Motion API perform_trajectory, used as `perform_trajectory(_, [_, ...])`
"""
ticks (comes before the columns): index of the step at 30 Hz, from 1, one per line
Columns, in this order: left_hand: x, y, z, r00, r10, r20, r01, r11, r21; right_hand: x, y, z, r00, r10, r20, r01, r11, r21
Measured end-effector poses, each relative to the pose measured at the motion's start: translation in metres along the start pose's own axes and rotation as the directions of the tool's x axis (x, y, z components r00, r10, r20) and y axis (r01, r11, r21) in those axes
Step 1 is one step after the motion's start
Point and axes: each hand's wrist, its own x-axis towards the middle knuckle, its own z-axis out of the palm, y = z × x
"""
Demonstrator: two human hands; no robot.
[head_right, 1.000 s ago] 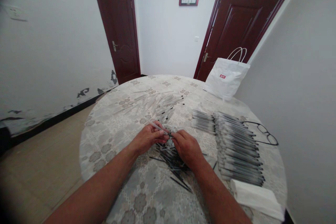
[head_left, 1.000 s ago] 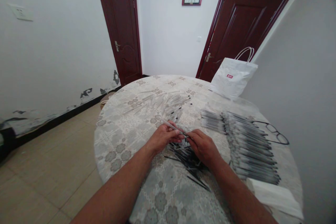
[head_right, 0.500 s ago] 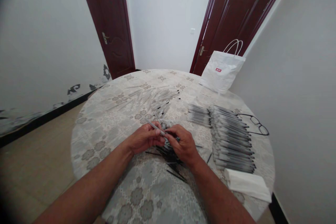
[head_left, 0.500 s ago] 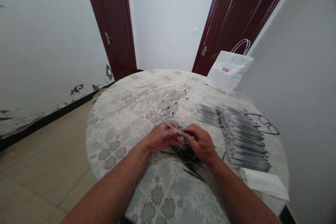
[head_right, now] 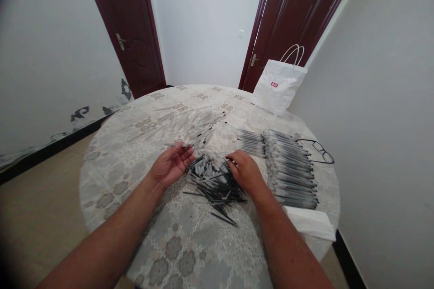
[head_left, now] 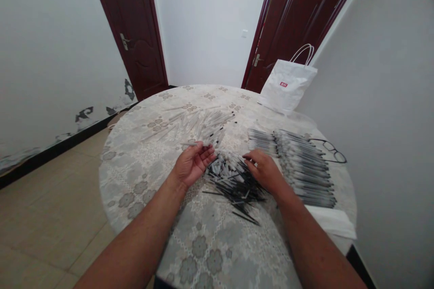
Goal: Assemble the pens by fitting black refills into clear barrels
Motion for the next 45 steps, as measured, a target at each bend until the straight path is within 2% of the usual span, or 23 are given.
perform_trajectory(3, [0.002,-0.001,-0.002,1.0,0.028,0.005,-0.028,0.999,0.035,-0.002,-0.011,0.01,0.982,0.063,0.178,-0.035,0.987,-0.159])
perform_trajectory(5, [0.002,-0.002,-0.002,0.999,0.043,0.02,-0.044,0.997,0.063,-0.003,-0.018,0.015,0.966,0.135,0.218,-0.075,0.962,-0.263])
perform_trajectory(9, [0.001,-0.001,0.0,0.997,0.061,0.04,-0.064,0.994,0.084,-0.003,-0.024,0.018,0.96,0.183,0.213,-0.107,0.939,-0.327])
perform_trajectory(13, [0.003,0.001,-0.003,0.996,0.092,0.012,-0.092,0.994,0.063,0.0,-0.028,0.019,0.976,0.123,0.182,-0.072,0.962,-0.264])
perform_trajectory(16, [0.005,0.001,-0.006,0.994,0.104,-0.018,-0.103,0.993,0.049,0.005,-0.036,0.023,0.969,0.091,0.23,-0.033,0.969,-0.243])
perform_trajectory(21, [0.006,0.001,-0.007,0.993,0.113,-0.036,-0.111,0.992,0.052,0.018,-0.047,0.031,0.929,0.182,0.322,-0.07,0.941,-0.33])
perform_trajectory(26, [0.007,0.0,-0.007,0.994,0.105,-0.007,-0.104,0.992,0.074,0.029,-0.049,0.032,0.898,0.235,0.372,-0.08,0.918,-0.388])
perform_trajectory(33, [0.007,-0.001,-0.007,0.993,0.117,-0.002,-0.117,0.99,0.073,0.026,-0.055,0.034,0.898,0.243,0.366,-0.078,0.908,-0.411])
perform_trajectory(35, [0.007,-0.002,-0.007,0.993,0.115,0.004,-0.115,0.99,0.086,0.022,-0.053,0.035,0.924,0.197,0.327,-0.071,0.93,-0.359])
perform_trajectory(37, [0.006,-0.003,-0.006,0.993,0.115,0.015,-0.116,0.987,0.107,0.016,-0.05,0.035,0.965,0.135,0.224,-0.079,0.967,-0.244])
perform_trajectory(40, [0.004,-0.006,-0.004,0.993,0.102,0.054,-0.109,0.982,0.155,0.008,-0.044,0.034,0.994,0.107,0.015,-0.108,0.992,0.069])
perform_trajectory(42, [0.002,-0.008,-0.002,0.993,0.079,0.092,-0.096,0.975,0.199,0.004,-0.042,0.034,0.983,0.175,-0.062,-0.149,0.943,0.298])
perform_trajectory(45, [-0.001,-0.015,0.002,0.99,0.052,0.133,-0.086,0.96,0.266,0.001,-0.042,0.037,0.96,0.27,-0.078,-0.193,0.835,0.516])
